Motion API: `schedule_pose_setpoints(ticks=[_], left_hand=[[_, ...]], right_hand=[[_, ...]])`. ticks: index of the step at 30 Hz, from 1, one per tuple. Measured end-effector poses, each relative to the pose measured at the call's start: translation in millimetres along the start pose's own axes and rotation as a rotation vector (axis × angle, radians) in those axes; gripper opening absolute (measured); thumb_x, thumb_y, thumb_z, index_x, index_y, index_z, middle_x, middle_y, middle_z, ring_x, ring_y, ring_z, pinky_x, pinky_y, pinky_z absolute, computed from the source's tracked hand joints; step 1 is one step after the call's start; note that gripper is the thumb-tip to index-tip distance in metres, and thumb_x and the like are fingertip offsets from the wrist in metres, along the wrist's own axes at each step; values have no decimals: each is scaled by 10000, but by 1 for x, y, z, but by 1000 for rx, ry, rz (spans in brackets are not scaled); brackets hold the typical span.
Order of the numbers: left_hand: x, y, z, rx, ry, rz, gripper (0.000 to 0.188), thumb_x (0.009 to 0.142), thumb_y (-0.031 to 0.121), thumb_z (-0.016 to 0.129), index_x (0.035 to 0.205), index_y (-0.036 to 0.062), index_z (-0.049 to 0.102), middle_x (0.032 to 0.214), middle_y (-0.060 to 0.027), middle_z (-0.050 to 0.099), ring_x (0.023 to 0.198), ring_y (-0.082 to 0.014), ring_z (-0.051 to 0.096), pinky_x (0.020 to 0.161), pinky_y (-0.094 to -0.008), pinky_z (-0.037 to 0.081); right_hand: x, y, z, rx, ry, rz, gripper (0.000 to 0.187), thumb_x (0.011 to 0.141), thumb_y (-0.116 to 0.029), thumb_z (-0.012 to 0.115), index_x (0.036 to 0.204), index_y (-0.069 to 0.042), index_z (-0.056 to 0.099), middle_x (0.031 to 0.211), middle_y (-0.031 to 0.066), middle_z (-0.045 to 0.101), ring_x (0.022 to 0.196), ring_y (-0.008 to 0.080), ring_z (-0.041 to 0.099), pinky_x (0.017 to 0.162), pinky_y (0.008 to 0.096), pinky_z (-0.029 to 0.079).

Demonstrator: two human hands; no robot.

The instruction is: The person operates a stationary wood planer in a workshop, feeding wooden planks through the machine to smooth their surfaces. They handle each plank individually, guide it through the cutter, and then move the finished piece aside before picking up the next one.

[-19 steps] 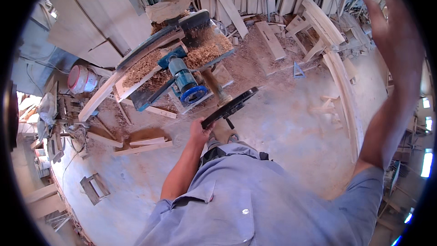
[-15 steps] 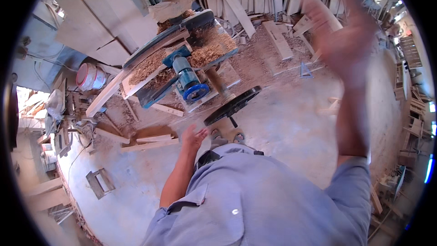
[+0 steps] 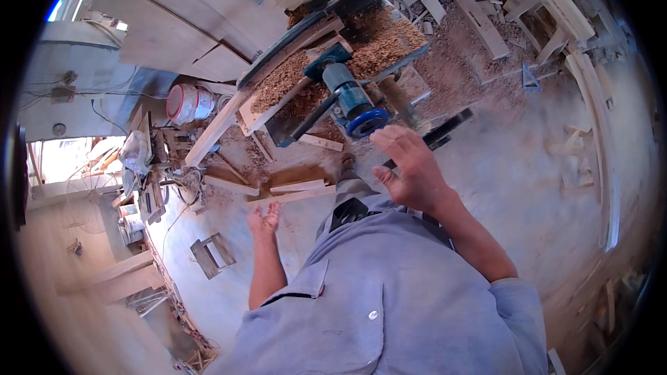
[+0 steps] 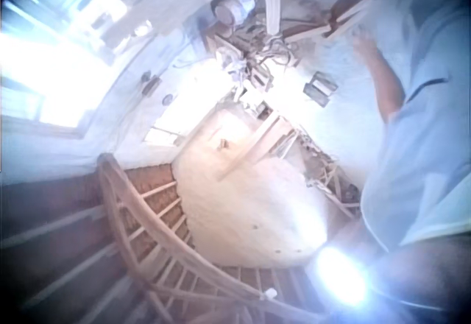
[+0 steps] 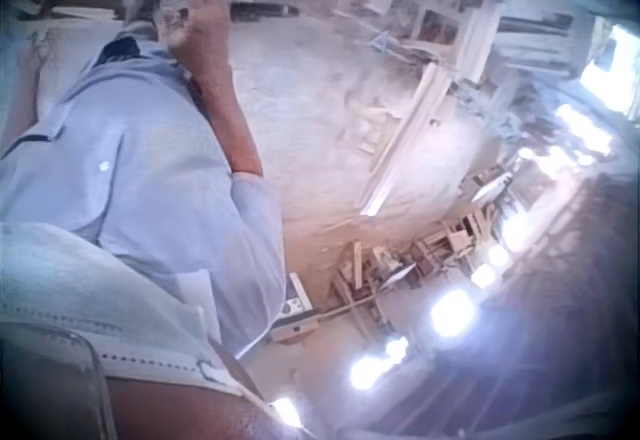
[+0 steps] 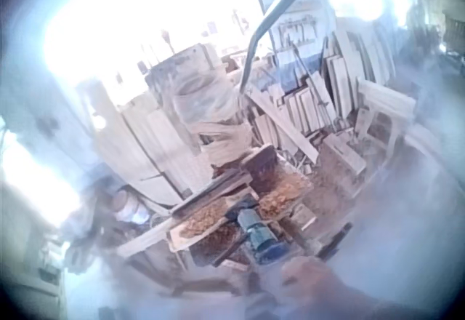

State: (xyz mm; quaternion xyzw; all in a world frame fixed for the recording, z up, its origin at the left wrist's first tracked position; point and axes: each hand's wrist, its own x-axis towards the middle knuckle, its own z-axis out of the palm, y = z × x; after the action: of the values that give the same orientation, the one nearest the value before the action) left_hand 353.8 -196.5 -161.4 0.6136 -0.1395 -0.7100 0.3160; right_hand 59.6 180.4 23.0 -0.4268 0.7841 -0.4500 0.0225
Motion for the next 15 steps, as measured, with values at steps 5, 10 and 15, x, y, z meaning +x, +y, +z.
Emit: schedule_pose_setpoints(ticks=[5, 10, 15], left_hand=[[77, 128, 77, 144, -29, 239, 618, 949, 354, 527, 1407, 34, 264, 1229, -269, 445, 1108, -420, 542, 1009, -521, 482], [201, 263, 83, 252, -69, 370, 389, 923, 374, 527, 1183, 91, 581, 992, -67, 631, 863, -238, 606, 694, -371, 460], [202, 268, 132, 282, 0, 256, 338, 967, 363, 526, 1138, 72, 545, 987, -119, 574, 874, -313, 570, 718, -502, 508]], right_hand=[[63, -20, 53, -24, 100, -45, 578, 800, -246, 748, 1293, -17, 549, 1295, 170, 573, 1265, 383, 491, 1089, 490, 370], [109, -46, 139, -87, 133, -9, 415, 750, -200, 770, 1107, -25, 650, 1112, 141, 627, 1128, 320, 569, 1079, 476, 384], [128, -29, 163, -119, 491, 88, 105, 791, -20, 695, 893, -45, 694, 671, 63, 589, 692, 287, 584, 839, 438, 494]])
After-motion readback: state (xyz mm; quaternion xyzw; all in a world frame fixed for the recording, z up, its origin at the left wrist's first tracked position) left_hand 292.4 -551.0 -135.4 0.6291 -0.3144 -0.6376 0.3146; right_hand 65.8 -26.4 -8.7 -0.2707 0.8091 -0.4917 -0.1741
